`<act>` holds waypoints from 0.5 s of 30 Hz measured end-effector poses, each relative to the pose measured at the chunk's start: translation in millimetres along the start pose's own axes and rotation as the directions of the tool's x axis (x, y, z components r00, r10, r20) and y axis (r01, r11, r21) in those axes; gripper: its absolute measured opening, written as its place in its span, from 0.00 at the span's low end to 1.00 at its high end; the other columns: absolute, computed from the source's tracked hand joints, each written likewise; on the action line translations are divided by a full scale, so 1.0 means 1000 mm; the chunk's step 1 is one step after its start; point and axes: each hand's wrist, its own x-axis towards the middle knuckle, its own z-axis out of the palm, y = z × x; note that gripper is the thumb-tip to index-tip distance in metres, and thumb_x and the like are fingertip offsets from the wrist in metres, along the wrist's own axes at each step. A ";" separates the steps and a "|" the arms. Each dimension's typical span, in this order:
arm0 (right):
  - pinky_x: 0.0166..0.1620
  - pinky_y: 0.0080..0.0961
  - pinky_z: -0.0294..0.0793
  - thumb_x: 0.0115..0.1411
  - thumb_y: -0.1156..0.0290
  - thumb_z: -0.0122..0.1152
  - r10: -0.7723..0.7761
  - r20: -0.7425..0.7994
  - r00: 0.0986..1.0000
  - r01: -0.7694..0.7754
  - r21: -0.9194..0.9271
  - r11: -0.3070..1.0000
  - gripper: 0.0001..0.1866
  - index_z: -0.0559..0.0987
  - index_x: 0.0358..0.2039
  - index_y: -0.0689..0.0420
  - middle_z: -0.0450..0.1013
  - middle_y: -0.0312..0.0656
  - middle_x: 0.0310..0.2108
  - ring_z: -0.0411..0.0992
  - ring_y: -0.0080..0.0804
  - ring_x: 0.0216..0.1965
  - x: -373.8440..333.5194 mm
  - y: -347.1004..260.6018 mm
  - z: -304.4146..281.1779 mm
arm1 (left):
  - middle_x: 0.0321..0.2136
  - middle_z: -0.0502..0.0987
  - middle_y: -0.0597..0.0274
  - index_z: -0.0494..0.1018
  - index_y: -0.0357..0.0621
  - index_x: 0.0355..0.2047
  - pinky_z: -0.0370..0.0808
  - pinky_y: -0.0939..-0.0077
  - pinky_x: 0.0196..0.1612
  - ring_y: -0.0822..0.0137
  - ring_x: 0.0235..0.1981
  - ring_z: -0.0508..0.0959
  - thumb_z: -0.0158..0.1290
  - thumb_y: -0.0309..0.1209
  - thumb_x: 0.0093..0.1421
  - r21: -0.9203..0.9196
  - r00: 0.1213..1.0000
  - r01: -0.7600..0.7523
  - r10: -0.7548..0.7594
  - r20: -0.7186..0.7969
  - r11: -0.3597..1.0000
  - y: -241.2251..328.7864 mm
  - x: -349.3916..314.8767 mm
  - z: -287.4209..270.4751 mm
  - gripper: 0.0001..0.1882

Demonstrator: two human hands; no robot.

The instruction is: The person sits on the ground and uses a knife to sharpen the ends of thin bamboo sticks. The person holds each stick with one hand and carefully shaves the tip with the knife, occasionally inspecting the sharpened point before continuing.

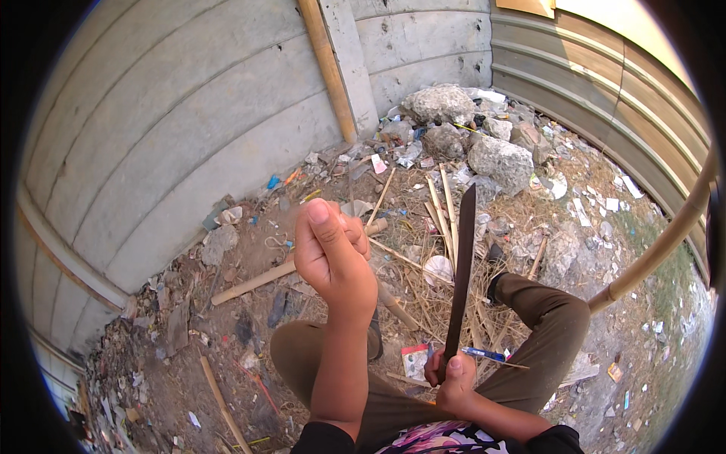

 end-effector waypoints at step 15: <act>0.18 0.18 0.56 0.74 0.48 0.35 -0.062 0.009 0.998 0.058 0.215 0.975 0.30 0.66 0.22 0.57 0.59 0.29 0.12 0.55 0.15 0.13 0.023 -0.004 0.002 | 0.16 0.51 0.76 0.59 0.48 0.24 0.45 0.82 0.15 0.83 0.14 0.50 0.43 0.50 0.73 0.022 0.999 -0.040 0.040 -0.002 0.999 -0.005 0.003 0.001 0.24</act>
